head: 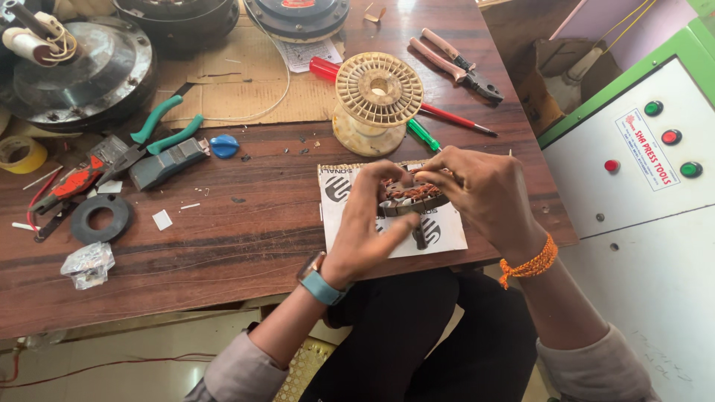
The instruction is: The person works on a disassembled electric motor armature at a workbench, pressing and fitting copper windings and insulation material into the slots by hand, occasionally picking up a screwdriver to assist, and rotating the armature to work around its circumference.
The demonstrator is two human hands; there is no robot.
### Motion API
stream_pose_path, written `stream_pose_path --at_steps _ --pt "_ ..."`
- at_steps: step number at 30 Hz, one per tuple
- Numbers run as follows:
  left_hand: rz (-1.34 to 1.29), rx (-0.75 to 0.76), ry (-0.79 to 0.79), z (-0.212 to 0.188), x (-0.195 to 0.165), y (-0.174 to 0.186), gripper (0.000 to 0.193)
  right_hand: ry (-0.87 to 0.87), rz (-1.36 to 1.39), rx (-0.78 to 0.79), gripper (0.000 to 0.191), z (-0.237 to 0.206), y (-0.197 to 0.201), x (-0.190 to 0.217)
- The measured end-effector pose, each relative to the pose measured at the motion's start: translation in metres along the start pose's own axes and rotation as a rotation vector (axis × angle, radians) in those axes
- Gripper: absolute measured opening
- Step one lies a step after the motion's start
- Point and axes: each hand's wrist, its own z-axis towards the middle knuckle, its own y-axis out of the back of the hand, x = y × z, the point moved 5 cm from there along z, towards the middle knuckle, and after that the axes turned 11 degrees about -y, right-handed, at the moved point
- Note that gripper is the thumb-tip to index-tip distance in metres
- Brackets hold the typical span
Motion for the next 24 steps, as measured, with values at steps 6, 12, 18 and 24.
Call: stream_pose_path --at_steps 6,12,18,24 --pt "-0.704 -0.104 0.445 0.003 0.031 -0.006 0.093 0.095 0.013 -0.001 0.013 0.002 -0.008 0.015" --pt "-0.705 -0.086 0.369 0.002 0.037 0.002 0.092 0.061 0.189 -0.128 0.011 -0.028 -0.017 0.023" --pt "-0.670 -0.049 0.340 -0.006 0.044 -0.001 0.078 -0.198 0.340 -0.240 0.010 -0.080 -0.052 0.014" --pt "-0.481 0.009 0.300 -0.004 0.032 0.003 0.066 -0.357 0.468 -0.285 0.012 -0.094 -0.072 -0.016"
